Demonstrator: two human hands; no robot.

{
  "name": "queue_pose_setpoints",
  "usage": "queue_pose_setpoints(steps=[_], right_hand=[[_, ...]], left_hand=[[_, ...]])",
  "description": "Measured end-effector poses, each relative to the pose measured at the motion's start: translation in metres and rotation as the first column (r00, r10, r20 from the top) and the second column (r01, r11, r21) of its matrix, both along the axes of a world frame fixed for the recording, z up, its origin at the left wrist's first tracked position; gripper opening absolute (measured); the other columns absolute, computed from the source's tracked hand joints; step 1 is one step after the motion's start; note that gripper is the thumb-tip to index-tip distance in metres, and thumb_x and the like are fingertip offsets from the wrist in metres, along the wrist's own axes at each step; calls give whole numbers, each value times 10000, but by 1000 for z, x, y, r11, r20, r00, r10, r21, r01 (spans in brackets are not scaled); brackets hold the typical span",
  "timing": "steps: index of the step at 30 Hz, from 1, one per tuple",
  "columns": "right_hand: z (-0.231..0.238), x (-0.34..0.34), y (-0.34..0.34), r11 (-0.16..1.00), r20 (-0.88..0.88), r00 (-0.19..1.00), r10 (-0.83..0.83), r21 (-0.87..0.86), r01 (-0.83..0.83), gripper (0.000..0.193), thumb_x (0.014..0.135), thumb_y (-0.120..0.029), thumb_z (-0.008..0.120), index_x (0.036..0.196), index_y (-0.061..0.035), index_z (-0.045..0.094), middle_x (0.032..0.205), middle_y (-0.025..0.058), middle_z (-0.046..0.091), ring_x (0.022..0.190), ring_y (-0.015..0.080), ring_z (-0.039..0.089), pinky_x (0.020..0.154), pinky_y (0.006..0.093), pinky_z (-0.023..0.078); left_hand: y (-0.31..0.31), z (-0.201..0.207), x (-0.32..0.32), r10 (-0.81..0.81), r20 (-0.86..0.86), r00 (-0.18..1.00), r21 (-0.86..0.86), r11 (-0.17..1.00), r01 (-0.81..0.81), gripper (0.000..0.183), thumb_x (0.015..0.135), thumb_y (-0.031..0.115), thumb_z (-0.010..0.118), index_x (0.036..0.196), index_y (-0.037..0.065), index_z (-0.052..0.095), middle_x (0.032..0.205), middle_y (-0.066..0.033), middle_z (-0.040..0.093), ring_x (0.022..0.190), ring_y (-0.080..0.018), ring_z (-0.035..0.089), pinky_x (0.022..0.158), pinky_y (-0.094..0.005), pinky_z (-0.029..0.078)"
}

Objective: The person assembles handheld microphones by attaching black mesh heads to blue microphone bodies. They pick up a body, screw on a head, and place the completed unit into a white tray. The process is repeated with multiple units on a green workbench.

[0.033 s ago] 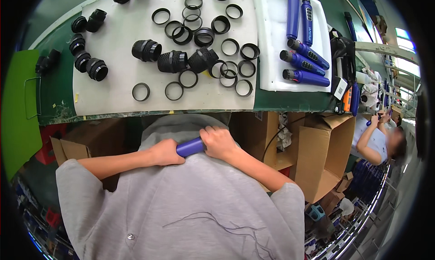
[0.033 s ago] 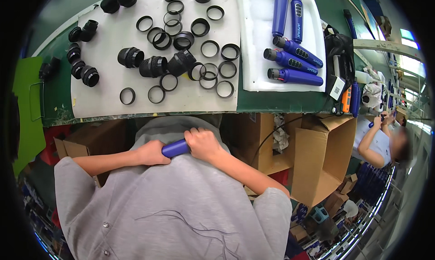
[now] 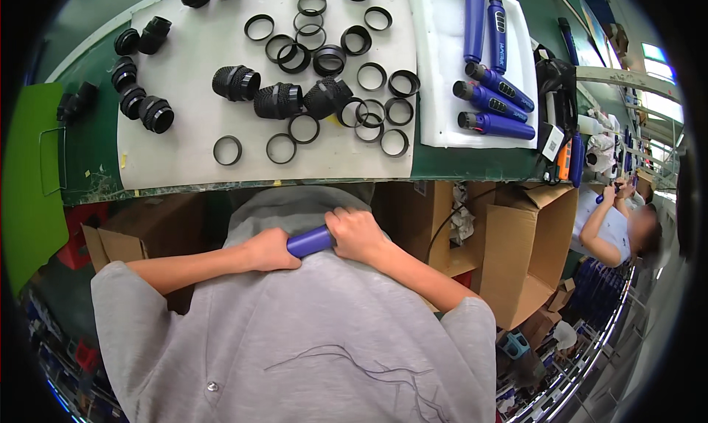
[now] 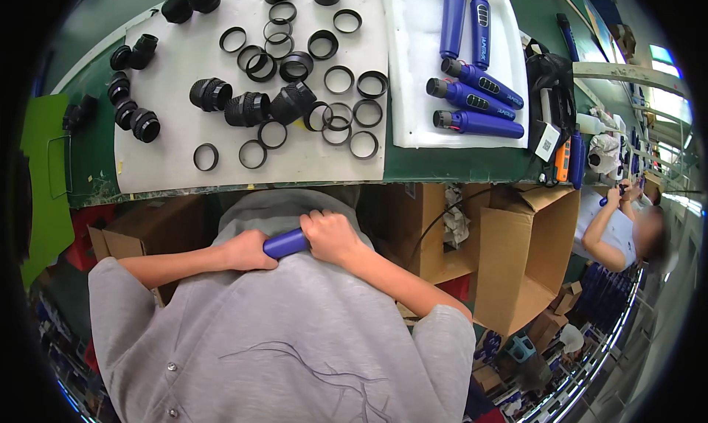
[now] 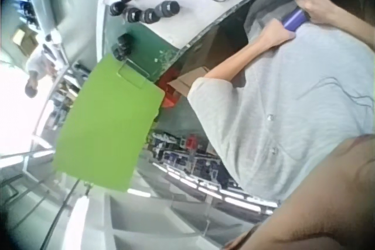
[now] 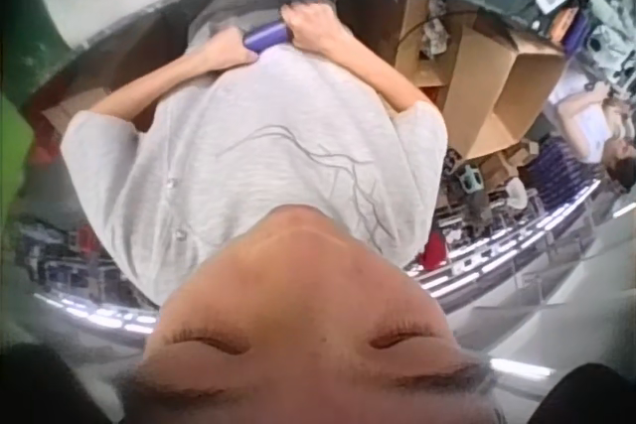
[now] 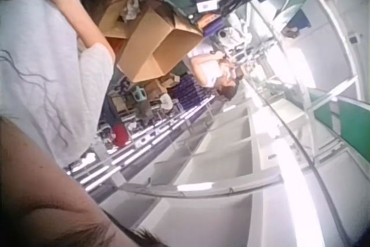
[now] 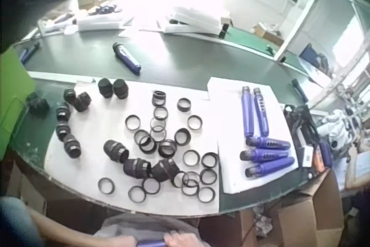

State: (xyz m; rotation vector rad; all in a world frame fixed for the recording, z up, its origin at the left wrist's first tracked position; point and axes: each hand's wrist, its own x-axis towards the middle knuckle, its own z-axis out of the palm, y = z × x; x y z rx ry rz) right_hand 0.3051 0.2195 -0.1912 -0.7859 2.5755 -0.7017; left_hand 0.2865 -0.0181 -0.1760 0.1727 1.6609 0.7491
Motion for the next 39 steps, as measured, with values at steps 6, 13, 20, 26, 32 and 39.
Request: queue_pose_setpoints(steps=[6,13,20,26,32,39], right_hand=[[21,-6,13,999,321,947,24,20,-33,235,624,-68,695,831,11,618,842,196,681,732,392,678,647,467,551],[17,-8,20,999,567,824,19,30,-43,275,623,-157,715,861,-28,669,795,233,671,818,418,662,738,500,536],[8,-24,30,985,668,724,171,-127,-115,287,604,-163,726,831,1,664,774,204,678,799,404,662,728,481,531],[7,-35,33,962,729,629,271,-199,-185,280,603,-166,723,815,7,664,757,195,681,773,399,661,710,476,529],[15,12,18,985,231,963,-141,-69,161,208,651,-78,673,837,-17,602,767,170,666,713,387,662,588,479,522],[0,6,-19,980,-269,958,-101,-192,49,148,659,-93,631,776,-77,541,718,73,506,663,248,544,574,361,445]], left_hand=[[18,23,-8,-93,77,993,-53,994,97,459,685,375,730,837,-57,702,743,-193,690,671,-288,664,659,-406,528],[29,24,-11,-213,124,969,-134,964,229,559,658,428,740,942,-52,721,843,-214,712,758,-309,690,708,-404,542],[35,21,-14,-189,205,960,-129,967,218,571,645,469,762,867,-56,722,831,-205,706,728,-302,674,689,-406,532],[39,26,-7,-165,192,968,-102,977,187,566,657,474,755,858,-54,727,817,-201,710,729,-301,684,704,-400,541],[29,23,-31,-332,15,943,-35,942,333,512,707,460,751,848,-31,713,772,-142,715,693,-246,690,706,-372,552],[33,25,-40,8,427,904,101,993,-56,359,723,324,786,822,-8,692,726,-79,700,661,-169,677,667,-313,544]])
